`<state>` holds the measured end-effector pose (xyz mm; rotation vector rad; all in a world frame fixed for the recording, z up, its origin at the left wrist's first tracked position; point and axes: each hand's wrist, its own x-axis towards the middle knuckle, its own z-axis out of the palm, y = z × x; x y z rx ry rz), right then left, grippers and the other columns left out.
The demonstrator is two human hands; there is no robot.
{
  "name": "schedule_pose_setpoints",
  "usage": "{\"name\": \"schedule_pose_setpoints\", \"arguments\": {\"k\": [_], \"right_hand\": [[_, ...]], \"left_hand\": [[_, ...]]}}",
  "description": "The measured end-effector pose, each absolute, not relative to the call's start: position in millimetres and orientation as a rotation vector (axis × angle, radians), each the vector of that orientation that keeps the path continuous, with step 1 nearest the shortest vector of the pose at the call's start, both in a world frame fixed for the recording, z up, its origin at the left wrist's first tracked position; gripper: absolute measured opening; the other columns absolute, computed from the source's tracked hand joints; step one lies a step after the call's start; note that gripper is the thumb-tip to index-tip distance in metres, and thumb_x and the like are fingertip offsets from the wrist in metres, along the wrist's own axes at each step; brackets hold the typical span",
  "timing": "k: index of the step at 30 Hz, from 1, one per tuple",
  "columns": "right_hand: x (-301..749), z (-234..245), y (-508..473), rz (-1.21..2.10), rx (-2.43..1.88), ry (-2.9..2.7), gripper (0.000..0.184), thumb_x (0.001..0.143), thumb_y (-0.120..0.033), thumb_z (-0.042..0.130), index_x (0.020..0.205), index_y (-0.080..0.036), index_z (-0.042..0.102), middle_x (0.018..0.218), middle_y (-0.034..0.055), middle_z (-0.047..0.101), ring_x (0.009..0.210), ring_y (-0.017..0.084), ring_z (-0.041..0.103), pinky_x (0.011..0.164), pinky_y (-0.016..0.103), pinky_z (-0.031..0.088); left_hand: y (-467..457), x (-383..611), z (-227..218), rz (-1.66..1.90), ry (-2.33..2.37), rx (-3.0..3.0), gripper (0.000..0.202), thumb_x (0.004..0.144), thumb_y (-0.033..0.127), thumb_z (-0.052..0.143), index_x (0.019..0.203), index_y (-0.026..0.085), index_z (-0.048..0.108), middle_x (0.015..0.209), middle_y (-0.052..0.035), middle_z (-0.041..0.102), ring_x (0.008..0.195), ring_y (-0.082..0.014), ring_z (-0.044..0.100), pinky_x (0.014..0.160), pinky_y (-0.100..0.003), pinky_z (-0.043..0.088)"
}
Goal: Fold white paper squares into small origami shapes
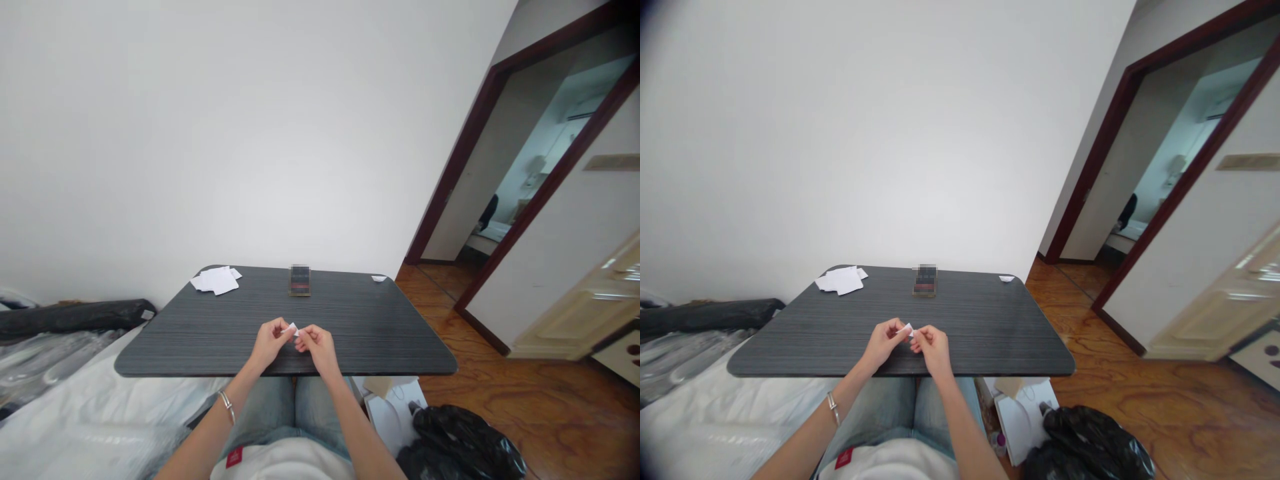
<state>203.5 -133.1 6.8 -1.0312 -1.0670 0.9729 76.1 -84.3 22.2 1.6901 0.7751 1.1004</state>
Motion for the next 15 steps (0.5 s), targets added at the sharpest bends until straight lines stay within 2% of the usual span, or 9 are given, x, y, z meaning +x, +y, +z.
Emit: {"name": "schedule_pose_setpoints", "arguments": {"k": [3, 15], "right_hand": [[201.7, 6.7, -134.6, 0.898, -1.081, -1.147, 0.026, 0.072, -0.037, 0.054, 0.062, -0.014, 0.057, 0.054, 0.0018, 0.061, 0.044, 0.011, 0.055, 0.046, 0.022, 0.045], [201.0, 3.6, -139.0, 0.694, -1.21, -1.208, 0.027, 0.078, -0.035, 0.046, 0.06, -0.016, 0.052, 0.05, 0.0003, 0.057, 0.042, 0.01, 0.052, 0.043, 0.019, 0.042]], "left_hand": [[-84.6, 76.7, 21.9, 1.088, 0.771, 1.699, 0.023, 0.068, 0.031, 0.058, 0.055, 0.014, 0.05, 0.052, 0.0026, 0.054, 0.05, -0.0099, 0.049, 0.051, -0.02, 0.037], [-83.3, 78.1, 18.0, 1.018, 0.707, 1.487, 0.022, 0.067, 0.031, 0.061, 0.066, 0.014, 0.048, 0.056, 0.0011, 0.06, 0.052, -0.0112, 0.057, 0.055, -0.023, 0.045]]}}
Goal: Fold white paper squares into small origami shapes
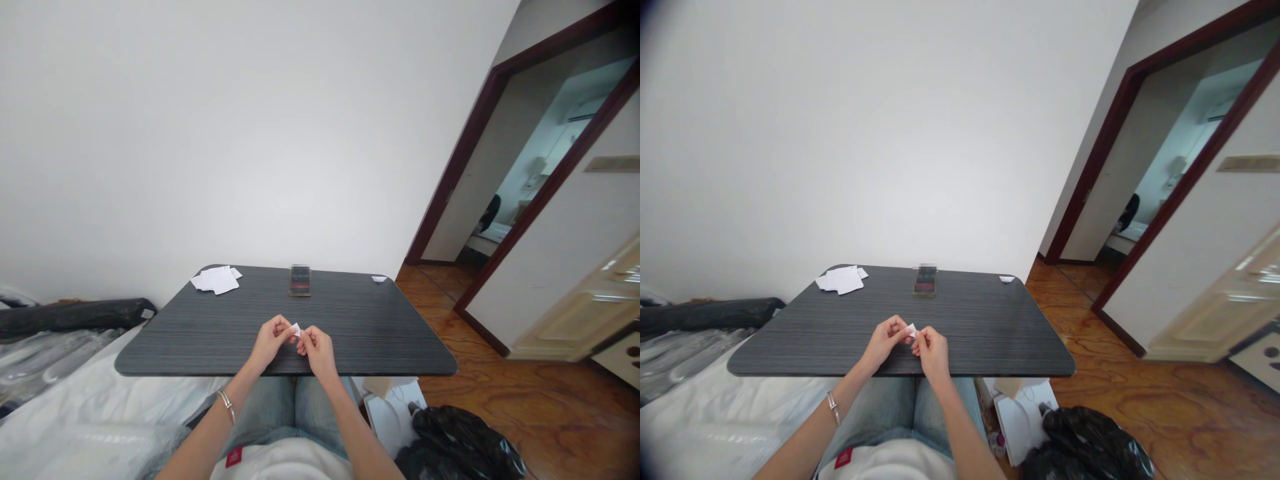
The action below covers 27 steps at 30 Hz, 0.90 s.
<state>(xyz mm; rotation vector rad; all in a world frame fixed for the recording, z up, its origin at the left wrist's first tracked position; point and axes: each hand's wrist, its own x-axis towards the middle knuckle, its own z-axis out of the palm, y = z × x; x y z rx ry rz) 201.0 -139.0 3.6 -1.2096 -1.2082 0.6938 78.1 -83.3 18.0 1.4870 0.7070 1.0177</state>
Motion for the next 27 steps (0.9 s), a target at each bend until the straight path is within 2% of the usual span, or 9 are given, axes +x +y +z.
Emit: {"name": "schedule_pose_setpoints", "arguments": {"k": [7, 16, 27], "right_hand": [[202.1, 4.9, -137.1, 0.733, -1.171, -1.115, 0.029, 0.076, -0.038, 0.048, 0.059, -0.015, 0.052, 0.049, 0.0002, 0.057, 0.04, 0.01, 0.051, 0.041, 0.019, 0.041], [202.5, 5.4, -138.5, 0.757, -1.155, -1.138, 0.027, 0.076, -0.035, 0.048, 0.059, -0.015, 0.052, 0.049, -0.0004, 0.056, 0.041, 0.009, 0.051, 0.042, 0.019, 0.041], [202.4, 5.8, -138.1, 0.768, -1.157, -1.152, 0.027, 0.076, -0.035, 0.049, 0.058, -0.015, 0.051, 0.048, -0.0003, 0.056, 0.041, 0.009, 0.051, 0.041, 0.018, 0.041]], "left_hand": [[-83.9, 77.8, 22.8, 1.005, 0.717, 1.348, 0.025, 0.069, 0.038, 0.056, 0.072, 0.014, 0.05, 0.061, -0.0016, 0.064, 0.059, -0.0152, 0.062, 0.061, -0.027, 0.049], [-84.8, 77.4, 21.3, 1.05, 0.742, 1.377, 0.022, 0.065, 0.033, 0.061, 0.067, 0.013, 0.051, 0.055, -0.0004, 0.065, 0.055, -0.0137, 0.061, 0.059, -0.026, 0.049], [-83.4, 77.7, 19.3, 1.055, 0.774, 1.364, 0.025, 0.065, 0.035, 0.061, 0.069, 0.013, 0.052, 0.054, -0.0012, 0.064, 0.053, -0.0149, 0.062, 0.058, -0.027, 0.049]]}}
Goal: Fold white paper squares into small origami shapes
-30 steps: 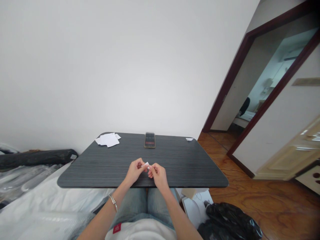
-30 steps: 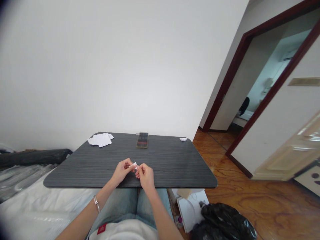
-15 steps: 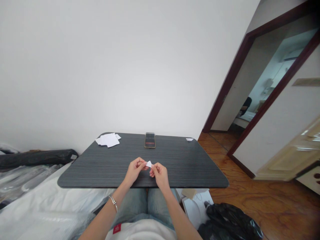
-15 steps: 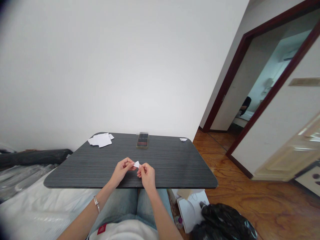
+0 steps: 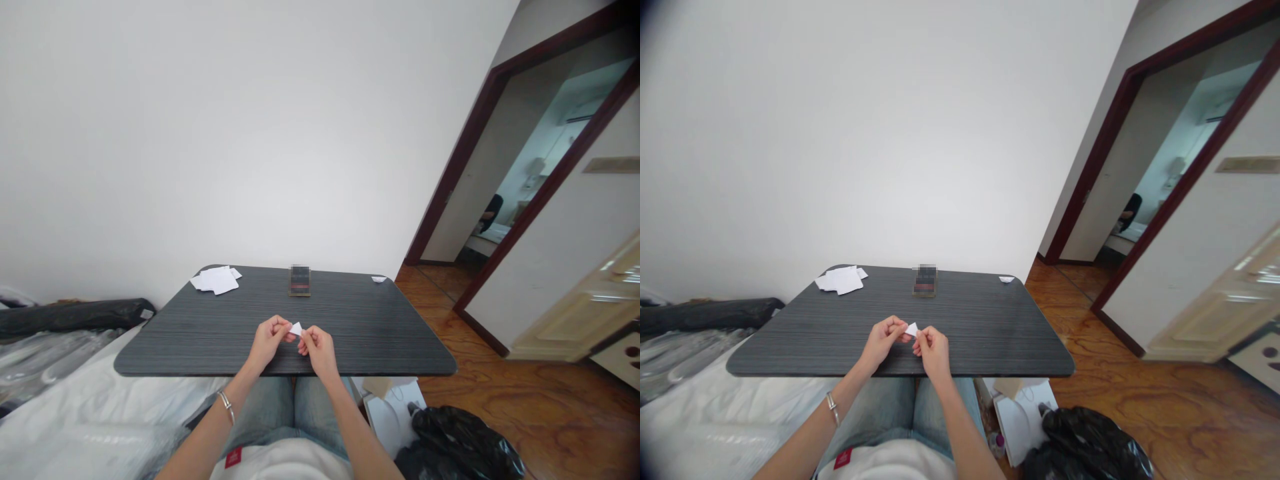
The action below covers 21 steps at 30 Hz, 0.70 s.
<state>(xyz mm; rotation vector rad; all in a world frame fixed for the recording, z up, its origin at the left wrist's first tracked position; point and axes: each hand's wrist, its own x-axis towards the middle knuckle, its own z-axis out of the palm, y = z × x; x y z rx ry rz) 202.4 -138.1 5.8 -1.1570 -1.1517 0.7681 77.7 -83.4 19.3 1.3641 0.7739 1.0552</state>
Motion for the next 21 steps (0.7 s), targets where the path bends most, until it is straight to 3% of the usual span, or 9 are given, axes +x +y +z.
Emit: {"name": "schedule_pose_setpoints", "arguments": {"k": [5, 11, 21], "right_hand": [[203.0, 7.7, -138.6, 0.759, -1.142, -1.101, 0.027, 0.076, -0.036, 0.049, 0.059, -0.015, 0.052, 0.049, -0.0004, 0.056, 0.04, 0.009, 0.05, 0.041, 0.019, 0.041], [203.3, 10.4, -139.3, 0.761, -1.104, -1.072, 0.025, 0.077, -0.034, 0.048, 0.06, -0.016, 0.052, 0.05, -0.001, 0.055, 0.042, 0.009, 0.049, 0.043, 0.019, 0.041], [204.3, 8.2, -137.5, 0.788, -1.1, -1.08, 0.025, 0.075, -0.036, 0.05, 0.061, -0.015, 0.053, 0.051, -0.0004, 0.056, 0.043, 0.009, 0.051, 0.042, 0.019, 0.041]], "left_hand": [[-83.7, 75.9, 20.7, 1.085, 0.724, 1.29, 0.033, 0.074, 0.044, 0.047, 0.078, 0.012, 0.055, 0.06, -0.0039, 0.065, 0.056, -0.015, 0.062, 0.059, -0.027, 0.049], [-86.3, 75.8, 24.5, 1.028, 0.699, 1.429, 0.022, 0.065, 0.032, 0.062, 0.072, 0.011, 0.059, 0.065, -0.0039, 0.065, 0.06, -0.0148, 0.06, 0.061, -0.026, 0.048], [-87.7, 74.9, 25.8, 1.104, 0.737, 1.509, 0.019, 0.066, 0.031, 0.061, 0.065, 0.013, 0.061, 0.059, -0.0016, 0.063, 0.056, -0.014, 0.057, 0.059, -0.025, 0.047]]}}
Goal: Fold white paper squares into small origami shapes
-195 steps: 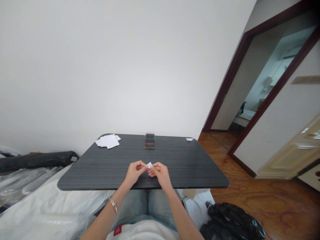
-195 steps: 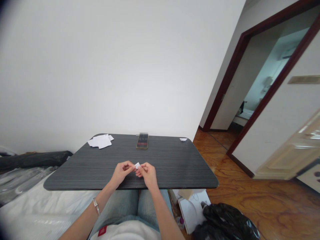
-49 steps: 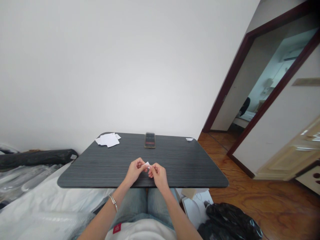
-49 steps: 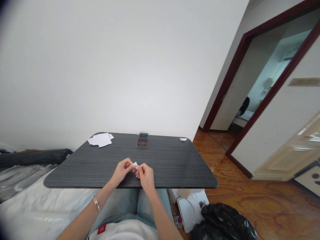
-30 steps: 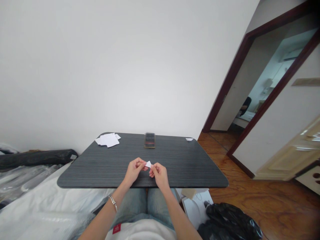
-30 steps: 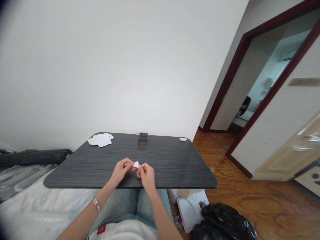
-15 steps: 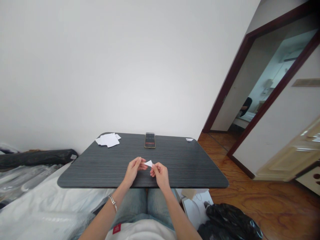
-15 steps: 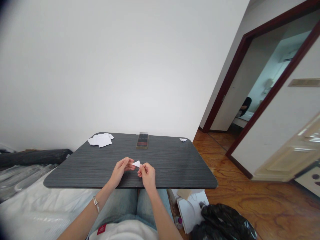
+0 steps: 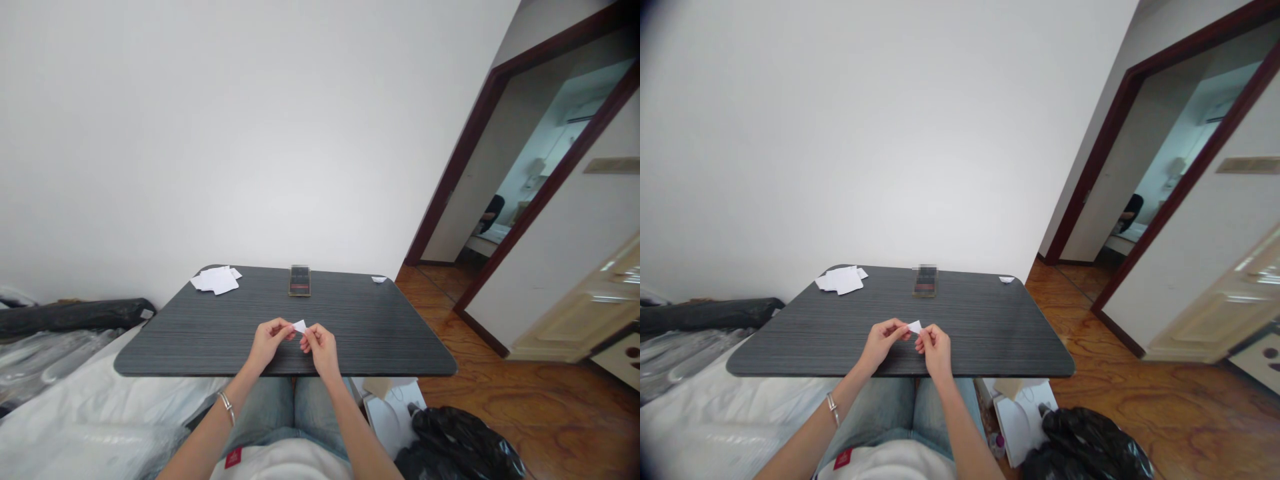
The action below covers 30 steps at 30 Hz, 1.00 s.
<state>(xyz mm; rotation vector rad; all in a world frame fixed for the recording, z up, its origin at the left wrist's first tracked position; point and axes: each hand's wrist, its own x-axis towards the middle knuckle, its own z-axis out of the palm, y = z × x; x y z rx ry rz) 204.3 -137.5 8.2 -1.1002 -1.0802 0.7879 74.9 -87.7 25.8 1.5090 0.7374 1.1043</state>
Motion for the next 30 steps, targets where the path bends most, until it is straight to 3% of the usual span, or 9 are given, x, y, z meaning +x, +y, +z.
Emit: {"name": "schedule_pose_setpoints", "arguments": {"k": [18, 25, 30], "right_hand": [[204.0, 9.1, -140.1, 0.804, -1.117, -1.161, 0.028, 0.078, -0.035, 0.047, 0.059, -0.015, 0.05, 0.048, -0.0022, 0.052, 0.04, 0.008, 0.046, 0.041, 0.018, 0.036], [204.3, 6.0, -138.7, 0.786, -1.126, -1.171, 0.03, 0.078, -0.038, 0.045, 0.057, -0.016, 0.047, 0.045, -0.0037, 0.048, 0.039, 0.008, 0.045, 0.04, 0.018, 0.036], [204.1, 2.2, -137.1, 0.766, -1.164, -1.226, 0.028, 0.079, -0.036, 0.045, 0.058, -0.016, 0.047, 0.045, -0.0041, 0.048, 0.038, 0.008, 0.044, 0.04, 0.018, 0.036]], "left_hand": [[-92.1, 76.3, 29.8, 0.981, 0.65, 1.576, 0.02, 0.07, 0.03, 0.057, 0.064, 0.012, 0.06, 0.056, -0.0013, 0.062, 0.055, -0.0125, 0.056, 0.057, -0.022, 0.044], [-87.3, 76.4, 24.0, 0.941, 0.635, 1.47, 0.034, 0.078, 0.039, 0.045, 0.068, 0.01, 0.06, 0.061, -0.0046, 0.063, 0.054, -0.0125, 0.056, 0.055, -0.023, 0.044], [-89.4, 77.7, 24.5, 0.876, 0.621, 1.554, 0.025, 0.072, 0.034, 0.056, 0.064, 0.01, 0.056, 0.057, -0.0019, 0.06, 0.048, -0.0094, 0.052, 0.051, -0.021, 0.042]]}}
